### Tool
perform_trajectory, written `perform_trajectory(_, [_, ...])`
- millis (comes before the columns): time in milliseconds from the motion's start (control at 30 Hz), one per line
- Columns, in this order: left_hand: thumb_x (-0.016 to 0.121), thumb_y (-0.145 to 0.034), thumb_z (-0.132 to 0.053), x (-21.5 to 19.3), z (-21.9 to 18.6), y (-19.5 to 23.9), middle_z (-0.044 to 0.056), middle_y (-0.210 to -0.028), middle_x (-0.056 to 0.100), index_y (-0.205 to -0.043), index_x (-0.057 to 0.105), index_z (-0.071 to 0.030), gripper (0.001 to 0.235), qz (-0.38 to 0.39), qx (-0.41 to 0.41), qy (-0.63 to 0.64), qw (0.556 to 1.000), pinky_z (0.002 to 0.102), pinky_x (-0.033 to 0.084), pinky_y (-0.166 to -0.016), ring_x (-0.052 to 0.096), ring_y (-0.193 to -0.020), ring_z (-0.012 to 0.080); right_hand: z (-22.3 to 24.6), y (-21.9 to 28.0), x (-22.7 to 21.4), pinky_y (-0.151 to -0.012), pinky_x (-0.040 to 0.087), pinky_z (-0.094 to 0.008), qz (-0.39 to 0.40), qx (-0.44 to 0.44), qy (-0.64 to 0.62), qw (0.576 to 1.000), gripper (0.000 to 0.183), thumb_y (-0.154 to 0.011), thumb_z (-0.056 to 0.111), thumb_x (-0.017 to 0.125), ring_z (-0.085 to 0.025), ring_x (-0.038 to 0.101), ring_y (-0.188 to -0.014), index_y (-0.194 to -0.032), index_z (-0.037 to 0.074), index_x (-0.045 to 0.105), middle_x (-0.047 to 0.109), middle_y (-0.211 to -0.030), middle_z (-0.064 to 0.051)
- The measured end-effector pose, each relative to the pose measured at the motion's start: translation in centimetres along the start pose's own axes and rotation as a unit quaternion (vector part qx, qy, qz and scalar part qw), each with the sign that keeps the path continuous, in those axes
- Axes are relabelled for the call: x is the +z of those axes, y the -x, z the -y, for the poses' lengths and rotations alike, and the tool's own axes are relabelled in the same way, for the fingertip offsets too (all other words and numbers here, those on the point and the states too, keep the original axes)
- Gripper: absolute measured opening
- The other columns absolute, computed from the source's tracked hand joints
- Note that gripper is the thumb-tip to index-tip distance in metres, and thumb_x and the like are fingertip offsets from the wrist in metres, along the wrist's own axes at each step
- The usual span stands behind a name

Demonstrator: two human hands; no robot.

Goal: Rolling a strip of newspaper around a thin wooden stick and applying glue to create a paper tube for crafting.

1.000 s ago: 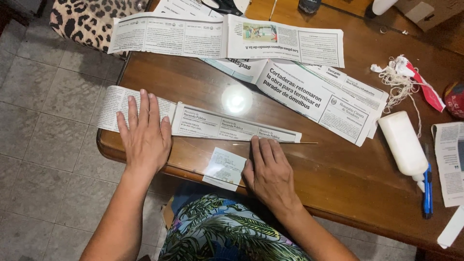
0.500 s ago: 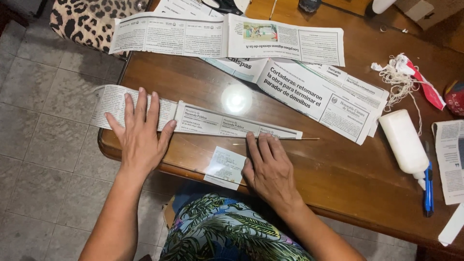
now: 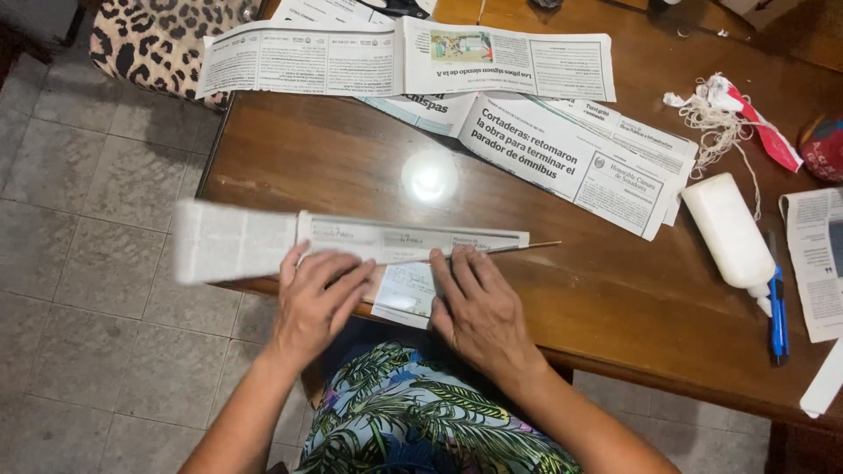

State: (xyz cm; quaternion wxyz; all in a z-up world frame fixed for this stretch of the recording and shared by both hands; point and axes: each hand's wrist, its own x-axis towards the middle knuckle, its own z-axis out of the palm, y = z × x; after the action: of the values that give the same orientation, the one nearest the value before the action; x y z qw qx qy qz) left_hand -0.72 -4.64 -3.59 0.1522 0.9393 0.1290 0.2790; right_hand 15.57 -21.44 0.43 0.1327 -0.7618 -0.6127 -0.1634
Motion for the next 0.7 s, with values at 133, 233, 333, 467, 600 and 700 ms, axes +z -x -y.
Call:
perform_trajectory(133, [0.065,-0.079,-0.038,-1.2,-1.0,0.5,-0.007,-0.095,0.060,-0.106,0.065,-0.028,0.029,0.007,0.000,0.006,1.000,0.040,0.033,-0.094,0.054,-0.091,0.0132,0.9,0.9,-1.4,-0.101,0.037,-0.037,0.017,0.001,-0.018,1.000,0.044,-0.085,0.034,0.047,-0.028,0.055,-0.105,-0.120,0.009,0.056,0.059,-0.104,-0.014])
perform_trajectory(233, [0.078,-0.070,-0.032,-2.5,-1.2,0.3,0.003,-0.099,0.061,-0.114,0.058,-0.018,0.050,0.023,0.072,0.010,0.997,0.035,0.032,-0.084,0.054,-0.089,0.0194,1.0,1.1,-2.1,-0.101,0.040,-0.038,0.064,-0.034,-0.023,0.997,0.062,-0.085,0.044,0.057,-0.030,0.052,-0.109,-0.129,0.002,0.043,0.054,-0.116,-0.016])
perform_trajectory(333, [0.076,-0.074,-0.020,-2.9,-1.3,0.5,0.004,-0.091,0.061,-0.112,0.059,-0.017,0.041,0.021,0.096,0.050,0.994,0.033,0.042,-0.072,0.057,-0.082,0.0187,1.2,1.7,-1.4,-0.100,0.041,-0.035,0.073,-0.064,0.030,0.995,0.064,-0.081,0.047,0.061,-0.028,0.054,-0.106,-0.125,0.002,0.049,0.056,-0.113,-0.016])
perform_trajectory(467, [0.051,-0.090,-0.019,-3.2,-1.3,0.2,0.000,-0.085,0.060,-0.097,0.068,-0.019,0.019,0.016,0.064,0.030,0.997,0.034,0.047,-0.073,0.058,-0.076,0.0193,1.3,2.3,0.1,-0.092,0.046,-0.035,-0.037,-0.013,-0.002,0.999,0.034,-0.087,0.031,0.051,-0.026,0.059,-0.098,-0.114,0.011,0.059,0.061,-0.098,-0.010])
perform_trajectory(600, [0.051,-0.090,-0.020,-3.7,-1.1,-0.3,0.001,-0.083,0.060,-0.096,0.067,-0.018,0.017,0.020,0.082,-0.011,0.996,0.033,0.048,-0.072,0.059,-0.076,0.0181,1.4,2.2,0.9,-0.087,0.049,-0.034,-0.067,-0.008,-0.012,0.998,0.028,-0.090,0.030,0.051,-0.024,0.061,-0.092,-0.108,0.013,0.063,0.062,-0.093,-0.008])
perform_trajectory(700, [0.051,-0.091,-0.020,-4.6,-1.3,-1.1,0.000,-0.085,0.059,-0.096,0.066,-0.018,0.016,0.018,0.094,-0.039,0.995,0.032,0.047,-0.074,0.058,-0.079,0.0176,1.4,2.5,2.0,-0.083,0.050,-0.033,-0.072,-0.023,0.007,0.997,0.024,-0.090,0.023,0.049,-0.022,0.062,-0.088,-0.107,0.015,0.063,0.061,-0.088,-0.006])
